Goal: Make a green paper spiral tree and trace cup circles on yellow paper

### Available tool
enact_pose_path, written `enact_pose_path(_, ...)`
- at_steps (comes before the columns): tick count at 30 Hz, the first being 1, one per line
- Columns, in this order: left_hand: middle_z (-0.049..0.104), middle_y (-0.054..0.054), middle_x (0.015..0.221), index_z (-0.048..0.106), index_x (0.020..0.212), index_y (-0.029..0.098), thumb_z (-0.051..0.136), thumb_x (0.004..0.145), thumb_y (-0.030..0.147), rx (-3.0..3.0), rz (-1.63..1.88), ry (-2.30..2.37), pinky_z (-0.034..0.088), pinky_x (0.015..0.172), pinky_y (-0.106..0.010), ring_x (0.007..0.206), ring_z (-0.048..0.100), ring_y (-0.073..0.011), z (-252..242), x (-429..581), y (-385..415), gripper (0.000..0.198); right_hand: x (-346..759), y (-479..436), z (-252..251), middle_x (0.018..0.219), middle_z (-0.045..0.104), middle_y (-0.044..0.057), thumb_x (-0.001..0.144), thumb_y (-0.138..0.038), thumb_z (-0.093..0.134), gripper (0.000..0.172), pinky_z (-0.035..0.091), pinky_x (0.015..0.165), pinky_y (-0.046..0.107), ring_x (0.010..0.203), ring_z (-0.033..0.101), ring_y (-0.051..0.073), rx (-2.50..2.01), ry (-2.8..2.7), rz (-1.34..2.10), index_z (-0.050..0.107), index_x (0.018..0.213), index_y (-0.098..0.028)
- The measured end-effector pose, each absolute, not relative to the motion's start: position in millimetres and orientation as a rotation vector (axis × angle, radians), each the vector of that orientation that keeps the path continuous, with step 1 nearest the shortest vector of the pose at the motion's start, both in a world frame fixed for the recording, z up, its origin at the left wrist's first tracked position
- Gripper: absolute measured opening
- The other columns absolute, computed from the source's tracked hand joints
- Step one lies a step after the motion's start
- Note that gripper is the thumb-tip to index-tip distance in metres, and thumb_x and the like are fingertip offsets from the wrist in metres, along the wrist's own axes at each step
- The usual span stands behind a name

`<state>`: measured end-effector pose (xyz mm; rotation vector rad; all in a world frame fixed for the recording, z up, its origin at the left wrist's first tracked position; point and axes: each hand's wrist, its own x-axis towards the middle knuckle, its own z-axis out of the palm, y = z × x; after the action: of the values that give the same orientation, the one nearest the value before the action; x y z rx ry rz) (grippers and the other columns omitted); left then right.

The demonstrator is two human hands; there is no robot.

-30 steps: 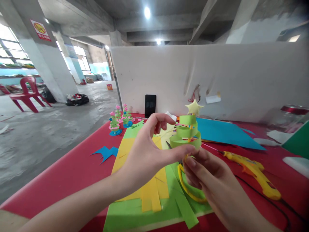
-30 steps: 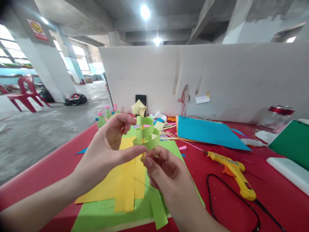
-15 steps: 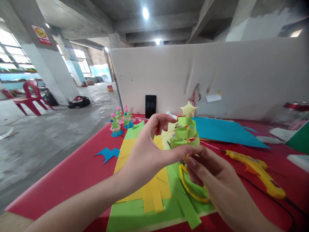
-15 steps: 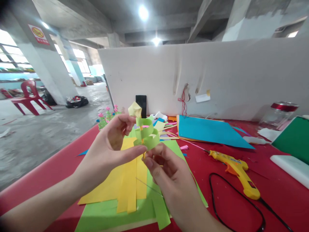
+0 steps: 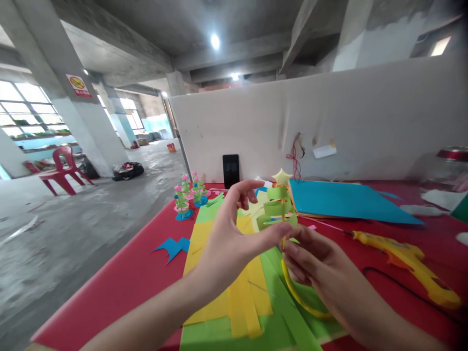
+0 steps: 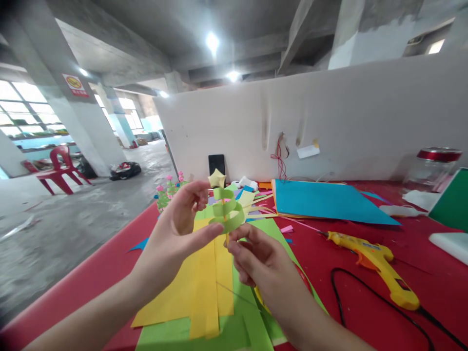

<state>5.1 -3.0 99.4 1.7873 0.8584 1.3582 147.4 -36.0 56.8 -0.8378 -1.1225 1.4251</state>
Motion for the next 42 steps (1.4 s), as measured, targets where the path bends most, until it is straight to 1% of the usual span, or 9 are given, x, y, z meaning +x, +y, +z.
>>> enact_pose_path(3, 0.045, 0.003, 0.092, 0.053, 0.101, 0.035, 0.063, 0.075, 0.035, 1.801, 1.36, 0.872, 0.032, 0.079, -0.025, 0.09, 0.04, -0.0133, 102, 2, 0, 0.028, 148, -34, 55, 0.055, 0.034, -0.006, 0.076, -0.036, 0.062, 0.017, 0.021, 0.044, 0.017, 0.048, 0.03, 0.004, -0.767, -1.102, 1.504, 0.053, 0.075, -0.022)
enact_pose_path(8, 0.049, 0.003, 0.094, 0.059, 0.088, 0.031, 0.06, 0.078, 0.034, 1.808, 1.351, 0.837, 0.034, 0.079, -0.027, 0.092, 0.044, -0.0144, 105, -3, 3, 0.011, 147, -31, 49, 0.055, 0.034, -0.006, 0.075, -0.037, 0.062, 0.019, 0.022, 0.045, 0.019, 0.047, 0.028, 0.004, -0.784, -1.113, 1.562, 0.052, 0.077, -0.021)
enact_pose_path(12, 0.05, 0.001, 0.092, 0.059, 0.083, 0.027, 0.062, 0.076, 0.035, 1.788, 1.326, 0.875, 0.035, 0.078, -0.029, 0.09, 0.047, -0.0161, 106, -4, 5, 0.011, 146, -30, 45, 0.057, 0.034, -0.006, 0.077, -0.039, 0.06, 0.02, 0.02, 0.046, 0.02, 0.047, 0.029, 0.004, -0.838, -1.16, 1.585, 0.051, 0.08, -0.02)
enact_pose_path(17, 0.049, 0.001, 0.083, 0.058, 0.074, 0.023, 0.063, 0.075, 0.034, 1.766, 1.312, 0.878, 0.035, 0.073, -0.028, 0.083, 0.046, -0.0148, 107, -5, 7, 0.012, 146, -31, 45, 0.058, 0.036, -0.006, 0.079, -0.038, 0.058, 0.019, 0.02, 0.047, 0.021, 0.047, 0.029, 0.004, -0.874, -1.176, 1.58, 0.051, 0.08, -0.02)
enact_pose_path(24, 0.045, 0.0, 0.082, 0.053, 0.069, 0.02, 0.061, 0.075, 0.029, 1.739, 1.3, 0.884, 0.034, 0.068, -0.025, 0.081, 0.043, -0.0138, 107, -4, 7, 0.014, 144, -34, 50, 0.058, 0.039, -0.005, 0.074, -0.038, 0.062, 0.021, 0.023, 0.046, 0.02, 0.048, 0.03, 0.005, -0.965, -1.189, 1.412, 0.055, 0.076, -0.019)
enact_pose_path(29, 0.043, 0.0, 0.081, 0.053, 0.069, 0.02, 0.06, 0.075, 0.031, 1.742, 1.268, 0.869, 0.036, 0.069, -0.025, 0.079, 0.042, -0.0133, 103, -1, 7, 0.015, 142, -35, 54, 0.062, 0.046, -0.003, 0.069, -0.036, 0.066, 0.018, 0.025, 0.045, 0.02, 0.05, 0.032, 0.006, -0.989, -1.18, 1.244, 0.059, 0.072, -0.019)
enact_pose_path(34, 0.048, -0.002, 0.084, 0.055, 0.073, 0.02, 0.06, 0.075, 0.035, 1.745, 1.206, 0.907, 0.038, 0.072, -0.029, 0.084, 0.045, -0.0157, 97, 4, 5, 0.016, 143, -35, 52, 0.072, 0.052, -0.002, 0.068, -0.033, 0.068, 0.018, 0.028, 0.046, 0.02, 0.05, 0.033, 0.005, -0.936, -1.156, 1.256, 0.064, 0.083, -0.024)
enact_pose_path(37, 0.049, -0.001, 0.085, 0.054, 0.073, 0.02, 0.06, 0.076, 0.035, 1.731, 1.198, 0.908, 0.038, 0.073, -0.029, 0.085, 0.045, -0.0156, 95, 6, 3, 0.016, 142, -36, 52, 0.071, 0.052, -0.003, 0.066, -0.033, 0.07, 0.022, 0.026, 0.044, 0.019, 0.05, 0.031, 0.005, -0.937, -1.054, 1.299, 0.064, 0.085, -0.025)
enact_pose_path(42, 0.047, -0.001, 0.083, 0.054, 0.073, 0.02, 0.061, 0.075, 0.033, 1.718, 1.201, 0.872, 0.037, 0.07, -0.027, 0.083, 0.045, -0.0151, 94, 8, 2, 0.016, 139, -36, 54, 0.068, 0.049, -0.002, 0.06, -0.034, 0.073, 0.024, 0.023, 0.043, 0.018, 0.05, 0.03, 0.005, -0.933, -0.933, 1.326, 0.064, 0.078, -0.022)
